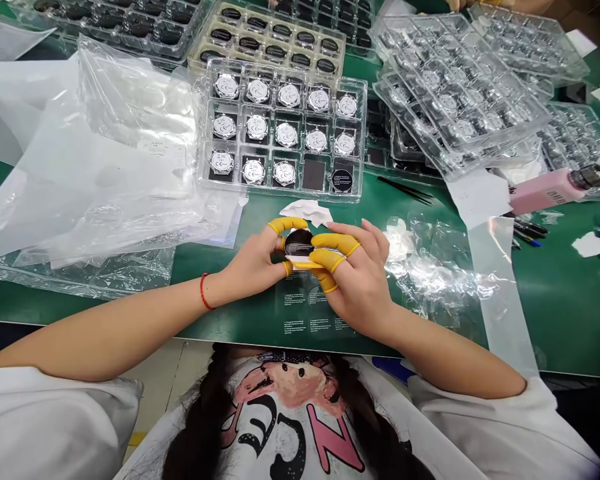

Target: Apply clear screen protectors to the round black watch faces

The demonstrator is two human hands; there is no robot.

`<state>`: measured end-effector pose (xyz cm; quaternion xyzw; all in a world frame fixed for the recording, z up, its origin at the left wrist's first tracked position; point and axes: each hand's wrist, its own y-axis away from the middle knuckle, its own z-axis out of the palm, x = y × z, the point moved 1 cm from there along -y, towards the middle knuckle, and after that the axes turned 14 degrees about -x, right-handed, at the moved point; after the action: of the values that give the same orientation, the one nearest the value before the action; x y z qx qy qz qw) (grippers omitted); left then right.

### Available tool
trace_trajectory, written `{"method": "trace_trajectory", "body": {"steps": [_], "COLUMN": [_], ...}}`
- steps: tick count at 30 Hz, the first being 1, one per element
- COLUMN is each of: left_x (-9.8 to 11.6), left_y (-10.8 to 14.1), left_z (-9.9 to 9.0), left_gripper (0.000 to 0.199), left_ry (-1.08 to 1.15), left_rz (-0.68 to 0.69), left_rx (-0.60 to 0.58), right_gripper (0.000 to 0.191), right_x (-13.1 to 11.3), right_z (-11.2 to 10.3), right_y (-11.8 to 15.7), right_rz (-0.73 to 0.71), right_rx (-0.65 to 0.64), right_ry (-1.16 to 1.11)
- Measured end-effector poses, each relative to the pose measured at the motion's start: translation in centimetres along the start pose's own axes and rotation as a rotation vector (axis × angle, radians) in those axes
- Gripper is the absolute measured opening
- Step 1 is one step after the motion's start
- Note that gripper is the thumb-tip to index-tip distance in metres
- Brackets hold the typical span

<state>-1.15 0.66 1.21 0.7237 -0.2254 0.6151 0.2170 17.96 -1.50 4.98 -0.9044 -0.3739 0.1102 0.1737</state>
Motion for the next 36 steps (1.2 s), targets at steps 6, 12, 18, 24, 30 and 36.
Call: {"method": "trace_trajectory", "body": {"steps": [6, 12, 18, 24, 30, 36], "left_x": [0.0, -0.3, -0.6, -0.3, 0.2, 0.8], "left_y": [-0.1, -0.3, -0.3, -0.5, -0.8, -0.6], "left_z": [0.2, 0.6, 0.7, 0.9, 0.7, 0.7], "left_gripper": [0.051, 0.052, 0.053, 0.058, 0.06, 0.054], "left_ry": [0.037, 0.122, 0.119, 0.183, 0.372, 0.35], "left_rz": [0.002, 0.082, 0.082, 0.027, -0.056, -0.059], "left_rx": [0.016, 0.01, -0.025, -0.055, -0.038, 0.025], "right_gripper": [0.011, 0.011, 0.009, 0.009, 0.015, 0.021], "right_x": [0.5, 1.3, 2.0, 3.1, 4.1, 2.4], "right_z": [0.7, 1.2, 1.5, 1.6, 0.0, -0.6], "right_y": [-0.7, -1.6, -2.1, -2.5, -2.7, -2.7], "right_rz": [-0.01, 0.015, 0.026, 0.094, 0.204, -0.145], "right_rx": [0.033, 0.034, 0.067, -0.05, -0.03, -0.019], "right_ry": [0.023, 0.007, 0.012, -0.124, -0.496, -0.105]}}
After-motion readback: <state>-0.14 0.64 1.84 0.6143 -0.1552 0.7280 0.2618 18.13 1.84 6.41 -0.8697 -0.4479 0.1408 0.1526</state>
